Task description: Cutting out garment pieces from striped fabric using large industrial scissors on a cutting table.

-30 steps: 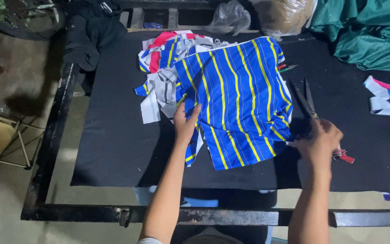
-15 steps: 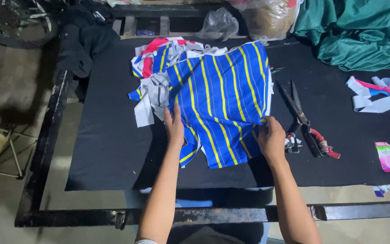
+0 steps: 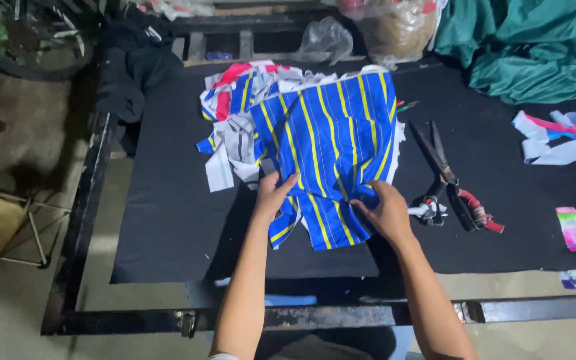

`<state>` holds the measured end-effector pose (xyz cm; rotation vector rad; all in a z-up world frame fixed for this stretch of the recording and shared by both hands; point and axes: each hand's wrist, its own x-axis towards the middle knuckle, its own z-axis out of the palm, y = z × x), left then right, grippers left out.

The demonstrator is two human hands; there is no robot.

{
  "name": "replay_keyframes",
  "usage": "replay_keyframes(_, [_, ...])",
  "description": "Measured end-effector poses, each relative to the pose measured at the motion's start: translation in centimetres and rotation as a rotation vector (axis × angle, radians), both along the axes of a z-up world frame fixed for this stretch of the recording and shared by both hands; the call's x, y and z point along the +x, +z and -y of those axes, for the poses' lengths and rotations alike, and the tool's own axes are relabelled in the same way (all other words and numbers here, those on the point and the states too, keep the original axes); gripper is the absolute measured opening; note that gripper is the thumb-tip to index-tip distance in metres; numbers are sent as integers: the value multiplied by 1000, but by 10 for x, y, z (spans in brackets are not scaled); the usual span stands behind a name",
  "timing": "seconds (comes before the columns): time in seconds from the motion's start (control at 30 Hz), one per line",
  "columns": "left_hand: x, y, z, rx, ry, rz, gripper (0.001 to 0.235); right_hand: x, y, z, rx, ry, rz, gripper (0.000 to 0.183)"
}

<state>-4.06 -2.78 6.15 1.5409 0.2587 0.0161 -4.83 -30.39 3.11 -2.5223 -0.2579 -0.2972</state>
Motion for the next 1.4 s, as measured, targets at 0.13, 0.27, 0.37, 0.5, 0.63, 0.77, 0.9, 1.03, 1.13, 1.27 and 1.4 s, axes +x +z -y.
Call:
replay_keyframes(0.13, [-1,3,-3,36,2,37,25,-2,-6,7,81,12,-50,29])
replay_keyframes(0.27, [-13,18,-3,-104,210,38,40,-8,5,32,472,22,-96,16])
replay_keyframes(0.37, [-34,53,2,-262,232,-155,52,-22,27,41,607,35,-203,13])
replay_keyframes(0.5, [-61,111,3,-583,158,-283,36,-60,165,-11,899,60,-439,14])
replay_keyframes(0.63, [-26,84,3,-786,174,-283,25,-15,150,6,761,37,-543,13])
replay_keyframes(0.77, [16,106,0,-784,98,-76,40,35,175,3,756,155,-309,10])
replay_keyframes(0.9, [69,160,-18,-269,-214,772,58,85,201,12,785,317,267,37])
replay_keyframes(1.03, [96,163,-28,-52,-182,901,53,77,212,5,837,347,342,49])
replay_keyframes(1.13, [96,130,-23,-115,-150,770,55,72,183,-2,894,263,305,62])
replay_keyframes(1.27, [57,106,-2,-325,111,133,71,55,106,10,715,169,9,57])
replay_keyframes(1.4, [24,73,5,-346,131,-324,117,20,95,-11,623,-16,-354,68])
